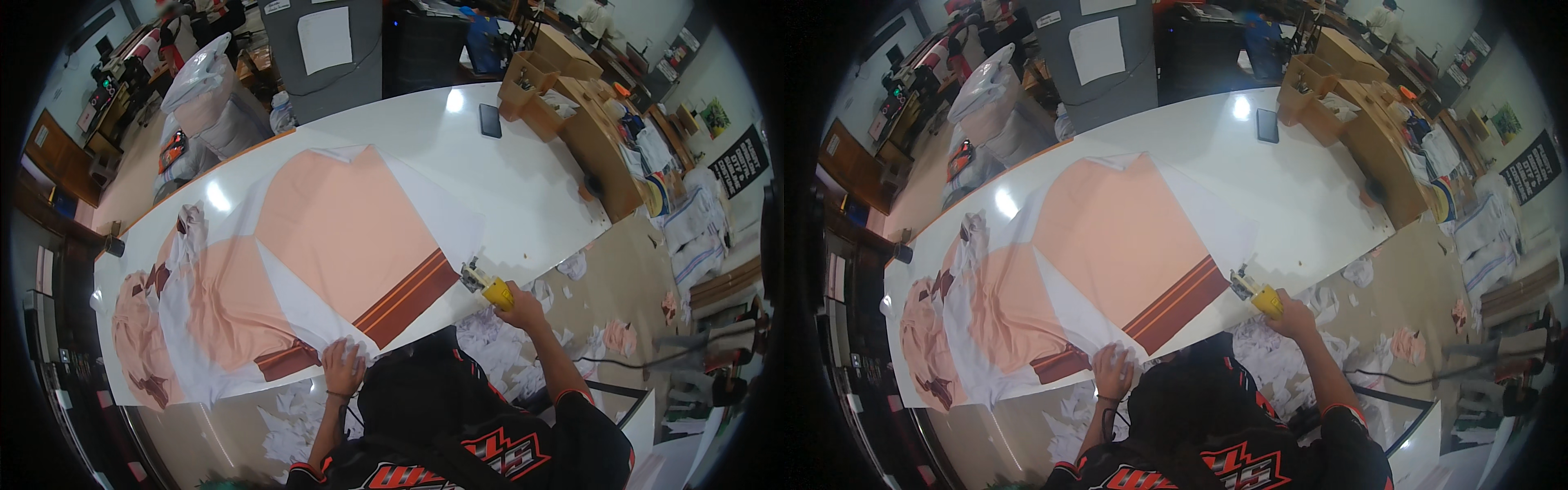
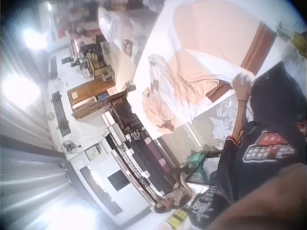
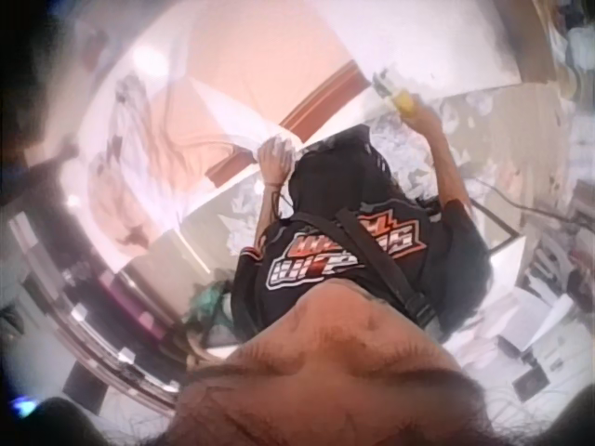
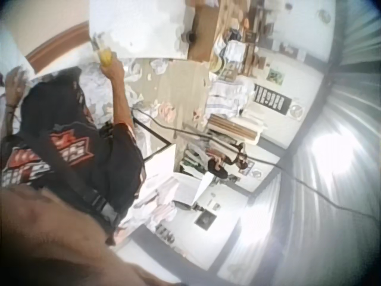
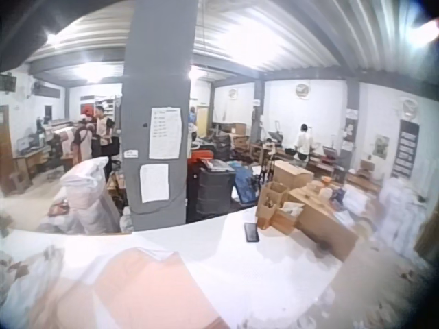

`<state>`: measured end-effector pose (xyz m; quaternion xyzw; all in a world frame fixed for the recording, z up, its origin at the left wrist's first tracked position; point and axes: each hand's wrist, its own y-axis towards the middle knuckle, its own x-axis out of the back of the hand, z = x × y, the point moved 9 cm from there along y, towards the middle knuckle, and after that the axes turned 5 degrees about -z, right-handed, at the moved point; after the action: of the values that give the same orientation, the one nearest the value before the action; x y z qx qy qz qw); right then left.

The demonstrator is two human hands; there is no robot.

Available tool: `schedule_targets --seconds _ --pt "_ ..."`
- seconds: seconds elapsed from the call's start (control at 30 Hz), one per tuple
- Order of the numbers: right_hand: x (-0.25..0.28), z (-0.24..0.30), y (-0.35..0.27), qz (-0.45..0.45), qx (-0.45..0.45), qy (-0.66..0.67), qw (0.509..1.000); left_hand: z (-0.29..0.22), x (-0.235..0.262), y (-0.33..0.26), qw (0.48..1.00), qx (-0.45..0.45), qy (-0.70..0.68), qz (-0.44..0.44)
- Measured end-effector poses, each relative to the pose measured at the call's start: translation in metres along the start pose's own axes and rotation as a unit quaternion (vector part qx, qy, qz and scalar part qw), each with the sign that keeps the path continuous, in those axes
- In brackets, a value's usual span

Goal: The person uses a yellow electric fabric cutter to cut a large piece of peach-colored fabric with a maroon border on a white table. They repeatedly align the fabric, cut along its edges, and move the cut pieces aside while continuing to cut additional sections.

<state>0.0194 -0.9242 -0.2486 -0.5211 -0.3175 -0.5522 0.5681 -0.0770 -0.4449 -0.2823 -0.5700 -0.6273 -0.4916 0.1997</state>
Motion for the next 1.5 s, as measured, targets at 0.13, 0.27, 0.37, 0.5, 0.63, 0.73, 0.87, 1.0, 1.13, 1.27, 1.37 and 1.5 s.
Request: schedule_targets --seconds 0.13,0.27,0.37,0.5,0.63,0.73,0.87,1.0,1.13,1.27,1.37,1.5 --pt "0.0 0.005 0.009 -0.002 0.016 0.013 1.0 0.009 0.009 -0.006 0.999 0.02 0.023 -0.028" --pt "0.0 0.009 0.013 -0.001 0.02 0.026 0.999 0.017 0.017 -0.005 0.997 0.037 0.041 -0.058" --pt "0.003 0.013 0.016 0.002 0.029 0.026 0.999 0.023 0.018 -0.004 0.996 0.044 0.05 -0.064" --pt "0.001 0.018 0.023 0.016 0.029 0.027 0.999 0.03 0.021 -0.002 0.995 0.05 0.051 -0.069" --pt "0.001 0.025 0.028 0.016 0.027 0.015 0.999 0.034 0.019 -0.001 0.995 0.055 0.05 -0.067" --pt "0.003 0.031 0.03 0.025 0.014 0.004 1.0 0.035 0.018 0.001 0.995 0.058 0.048 -0.065" --pt "0.007 0.041 0.031 0.039 -0.004 0.0 0.999 0.034 0.018 0.004 0.994 0.063 0.054 -0.072" --pt "0.008 0.048 0.039 0.034 -0.012 -0.008 0.999 0.032 0.02 0.006 0.993 0.064 0.059 -0.079" --pt "0.012 0.061 0.049 0.034 -0.016 0.0 0.999 0.033 0.02 0.006 0.993 0.063 0.068 -0.079" --pt "0.015 0.072 0.06 0.029 -0.019 -0.002 0.999 0.035 0.02 0.006 0.993 0.06 0.064 -0.078" --pt "0.018 0.082 0.071 0.031 -0.022 0.002 0.999 0.036 0.021 0.005 0.992 0.063 0.069 -0.084" --pt "0.013 0.09 0.093 0.024 -0.016 0.003 1.0 0.04 0.018 0.003 0.993 0.076 0.063 -0.07"
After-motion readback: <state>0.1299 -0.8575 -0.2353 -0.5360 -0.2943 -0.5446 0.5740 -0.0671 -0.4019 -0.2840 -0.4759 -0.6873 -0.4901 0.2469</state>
